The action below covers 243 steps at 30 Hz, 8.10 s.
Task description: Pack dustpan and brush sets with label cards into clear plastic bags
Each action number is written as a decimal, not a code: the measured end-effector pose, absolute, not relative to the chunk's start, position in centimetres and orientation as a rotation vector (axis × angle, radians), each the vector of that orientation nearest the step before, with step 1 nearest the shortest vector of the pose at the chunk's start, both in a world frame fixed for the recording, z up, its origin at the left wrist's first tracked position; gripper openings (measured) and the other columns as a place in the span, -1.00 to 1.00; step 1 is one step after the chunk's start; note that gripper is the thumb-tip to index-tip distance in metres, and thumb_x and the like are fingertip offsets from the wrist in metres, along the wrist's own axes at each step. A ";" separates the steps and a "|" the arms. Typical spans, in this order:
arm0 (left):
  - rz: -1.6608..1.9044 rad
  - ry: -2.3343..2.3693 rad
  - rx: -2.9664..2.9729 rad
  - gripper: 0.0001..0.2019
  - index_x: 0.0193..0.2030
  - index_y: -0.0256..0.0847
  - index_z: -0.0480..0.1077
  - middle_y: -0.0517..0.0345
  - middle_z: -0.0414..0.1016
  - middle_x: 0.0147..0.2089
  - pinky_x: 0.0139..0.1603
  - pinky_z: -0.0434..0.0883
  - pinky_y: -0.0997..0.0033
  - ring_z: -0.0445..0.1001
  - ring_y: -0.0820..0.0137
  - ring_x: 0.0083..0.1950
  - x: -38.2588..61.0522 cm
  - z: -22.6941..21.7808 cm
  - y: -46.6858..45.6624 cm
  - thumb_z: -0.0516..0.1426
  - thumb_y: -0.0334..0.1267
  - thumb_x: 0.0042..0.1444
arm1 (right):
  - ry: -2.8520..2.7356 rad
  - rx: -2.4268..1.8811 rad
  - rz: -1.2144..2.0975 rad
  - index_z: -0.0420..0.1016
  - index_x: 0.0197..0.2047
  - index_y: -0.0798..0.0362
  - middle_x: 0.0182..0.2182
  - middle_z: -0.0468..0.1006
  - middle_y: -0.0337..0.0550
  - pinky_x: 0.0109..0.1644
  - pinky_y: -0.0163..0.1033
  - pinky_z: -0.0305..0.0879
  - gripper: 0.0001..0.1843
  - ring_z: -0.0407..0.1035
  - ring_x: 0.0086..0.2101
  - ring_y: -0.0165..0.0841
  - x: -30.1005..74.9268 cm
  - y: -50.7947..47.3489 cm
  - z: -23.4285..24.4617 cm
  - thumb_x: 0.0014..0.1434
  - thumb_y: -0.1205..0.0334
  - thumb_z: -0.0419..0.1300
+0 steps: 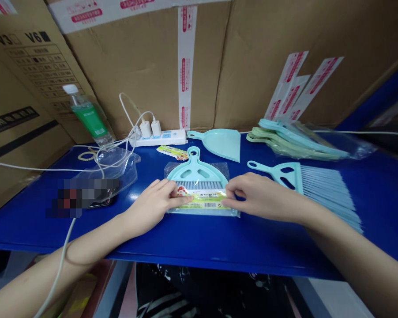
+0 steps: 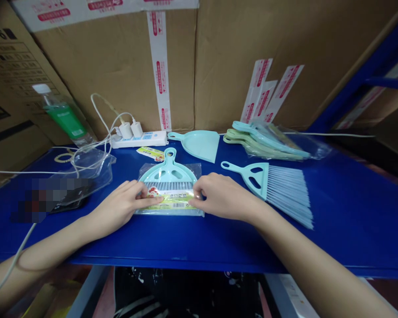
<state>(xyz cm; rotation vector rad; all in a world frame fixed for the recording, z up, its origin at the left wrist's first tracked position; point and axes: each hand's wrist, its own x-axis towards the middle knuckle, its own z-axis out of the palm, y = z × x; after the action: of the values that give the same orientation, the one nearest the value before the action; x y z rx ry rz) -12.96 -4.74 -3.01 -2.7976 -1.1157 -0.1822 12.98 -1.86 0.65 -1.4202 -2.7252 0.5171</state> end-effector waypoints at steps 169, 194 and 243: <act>-0.401 -1.840 -2.795 -0.88 -0.50 -0.15 0.15 0.35 0.27 -0.61 -0.51 0.09 0.50 0.22 0.50 -0.59 -13.2 -1.4 -4.7 -0.02 -0.30 0.03 | -2.667 -1.428 0.515 0.14 -0.45 -0.01 -0.63 0.36 -0.31 -0.45 -0.28 0.01 -0.85 0.25 -0.52 -0.38 13.1 -1.5 -0.3 0.01 0.38 0.07; -0.496 -1.690 -2.848 -0.80 -0.56 -0.13 -0.07 0.35 0.03 -0.62 -0.51 0.03 0.48 0.07 0.50 -0.60 -13.5 -1.1 -4.6 -0.11 -0.32 0.04 | -2.649 -1.446 0.536 0.01 -0.48 -0.02 -0.62 0.31 -0.33 -0.52 -0.29 -0.06 -0.80 0.14 -0.58 -0.44 13.1 -1.7 -0.1 0.03 0.40 0.00; -0.307 -1.137 -2.695 -0.69 -0.28 -0.13 0.55 0.12 0.31 -0.42 -0.32 0.17 0.32 0.22 0.34 -0.37 -13.1 -1.2 -5.3 -0.03 -0.41 0.15 | -2.863 -1.128 0.262 0.65 -0.22 -0.05 -0.30 0.66 -0.20 -0.23 -0.19 0.31 -0.58 0.49 -0.31 -0.29 14.3 -1.7 0.4 0.08 0.47 0.01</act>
<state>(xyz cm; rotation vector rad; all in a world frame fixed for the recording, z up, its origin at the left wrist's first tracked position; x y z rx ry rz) -13.07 -5.25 -1.20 -2.6953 -1.1370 -0.3074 14.25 -1.71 0.36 -1.1276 -2.8634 0.2618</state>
